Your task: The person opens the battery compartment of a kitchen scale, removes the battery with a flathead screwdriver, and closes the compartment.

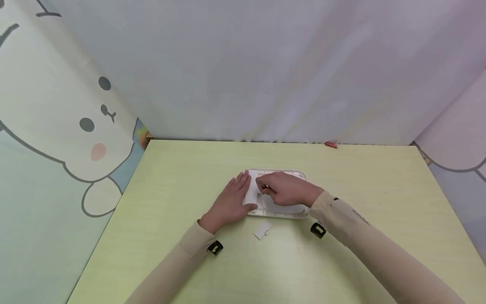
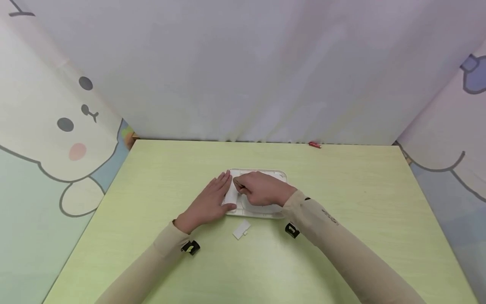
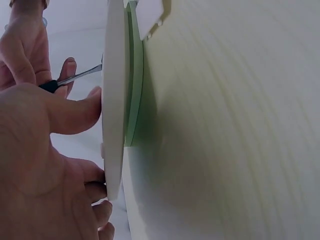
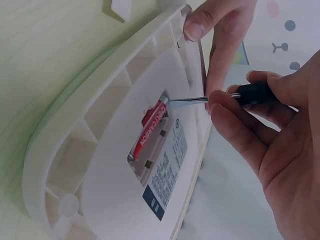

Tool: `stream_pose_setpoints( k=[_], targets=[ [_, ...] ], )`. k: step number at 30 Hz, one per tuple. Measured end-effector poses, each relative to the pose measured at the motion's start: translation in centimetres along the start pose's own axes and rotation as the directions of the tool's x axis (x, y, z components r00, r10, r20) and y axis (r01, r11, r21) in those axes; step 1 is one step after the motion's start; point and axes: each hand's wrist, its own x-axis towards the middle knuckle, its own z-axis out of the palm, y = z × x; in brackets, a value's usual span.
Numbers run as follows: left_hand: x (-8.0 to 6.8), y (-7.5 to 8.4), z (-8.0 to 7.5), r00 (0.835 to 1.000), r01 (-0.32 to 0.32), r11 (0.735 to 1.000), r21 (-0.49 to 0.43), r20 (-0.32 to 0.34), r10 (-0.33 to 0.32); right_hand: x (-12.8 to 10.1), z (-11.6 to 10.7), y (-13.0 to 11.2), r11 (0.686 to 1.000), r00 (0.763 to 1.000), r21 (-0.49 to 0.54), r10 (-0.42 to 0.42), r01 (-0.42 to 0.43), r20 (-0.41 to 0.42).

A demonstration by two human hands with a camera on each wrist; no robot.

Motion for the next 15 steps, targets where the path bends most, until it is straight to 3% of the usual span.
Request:
stream_pose_setpoints(
  k=[6, 10, 15],
  targets=[
    [-0.3, 0.0, -0.1, 0.999, 0.033, 0.999, -0.037, -0.016, -0.033, 1.8, 0.5, 0.1, 0.995, 0.995, 0.093, 0.013, -0.022, 0.101],
    [-0.2, 0.1, -0.1, 0.999, 0.033, 0.998, -0.046, -0.02, -0.034, 2.4, 1.3, 1.2, 0.974, 0.995, 0.222, 0.019, -0.04, 0.098],
    [-0.1, 0.4, -0.2, 0.999, 0.043, 0.999, -0.013, -0.007, -0.043, 2.8, 2.2, 2.2, 0.954, 0.995, 0.294, 0.043, -0.066, 0.086]
  ],
)
